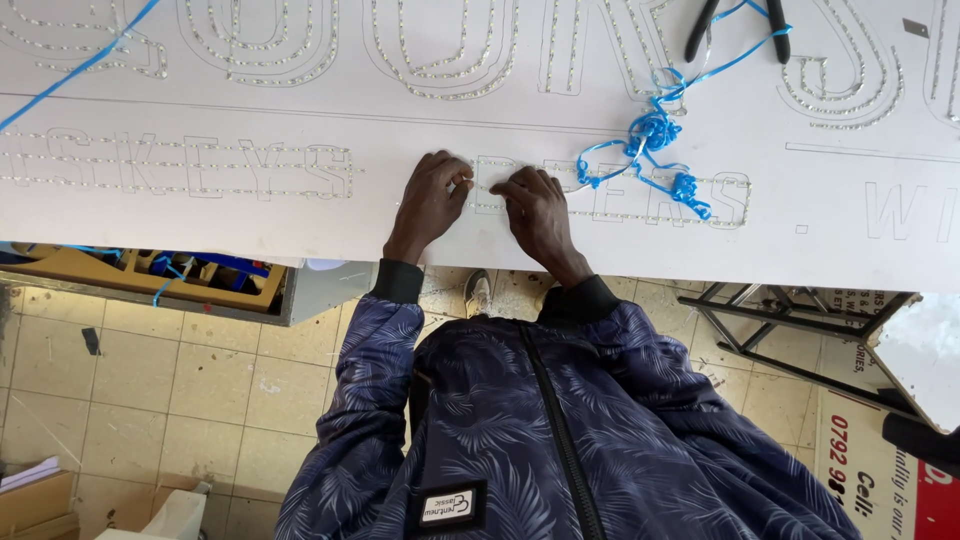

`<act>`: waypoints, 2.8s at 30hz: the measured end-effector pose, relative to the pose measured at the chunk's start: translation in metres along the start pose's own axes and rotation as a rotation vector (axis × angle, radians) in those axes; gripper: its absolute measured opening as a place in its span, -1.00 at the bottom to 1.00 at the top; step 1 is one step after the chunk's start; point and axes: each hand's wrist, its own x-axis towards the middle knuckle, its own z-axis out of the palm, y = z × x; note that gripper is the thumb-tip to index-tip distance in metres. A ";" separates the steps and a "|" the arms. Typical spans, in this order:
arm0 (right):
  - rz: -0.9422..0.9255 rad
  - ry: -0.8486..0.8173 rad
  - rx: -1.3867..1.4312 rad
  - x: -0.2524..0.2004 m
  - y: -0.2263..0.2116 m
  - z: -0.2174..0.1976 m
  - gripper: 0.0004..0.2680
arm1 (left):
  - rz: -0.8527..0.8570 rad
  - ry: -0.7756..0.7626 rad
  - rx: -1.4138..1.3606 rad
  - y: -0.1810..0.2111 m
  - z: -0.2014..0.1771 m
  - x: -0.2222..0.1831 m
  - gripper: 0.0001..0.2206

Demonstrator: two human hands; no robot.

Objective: Positioning and adhering flexible LED strips onto a sign board following the outlines of letters.

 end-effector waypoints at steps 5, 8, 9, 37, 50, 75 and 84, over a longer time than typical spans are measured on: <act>-0.080 0.011 -0.068 0.002 0.010 0.001 -0.77 | 0.011 -0.004 -0.013 0.003 -0.002 0.000 -0.94; -0.096 0.027 -0.080 0.001 0.018 0.007 -0.78 | 0.016 0.003 0.006 0.000 0.001 0.001 -0.94; -0.103 0.032 -0.089 0.000 0.020 0.008 -0.78 | 0.018 0.004 0.024 0.000 0.003 0.001 -0.93; -0.172 0.037 -0.083 -0.004 0.024 0.000 -0.78 | -0.070 0.039 0.225 0.004 0.020 0.005 -0.93; -0.116 -0.226 -0.271 0.004 0.034 -0.029 -0.74 | -0.145 0.112 0.344 0.005 0.046 0.002 -0.90; -0.351 -0.075 -0.391 -0.010 0.089 -0.076 -0.92 | -0.142 0.308 0.287 0.023 0.049 -0.010 -0.84; -0.363 -0.057 -0.365 -0.021 0.115 -0.124 -0.95 | -0.151 0.352 0.268 0.019 0.056 -0.014 -0.84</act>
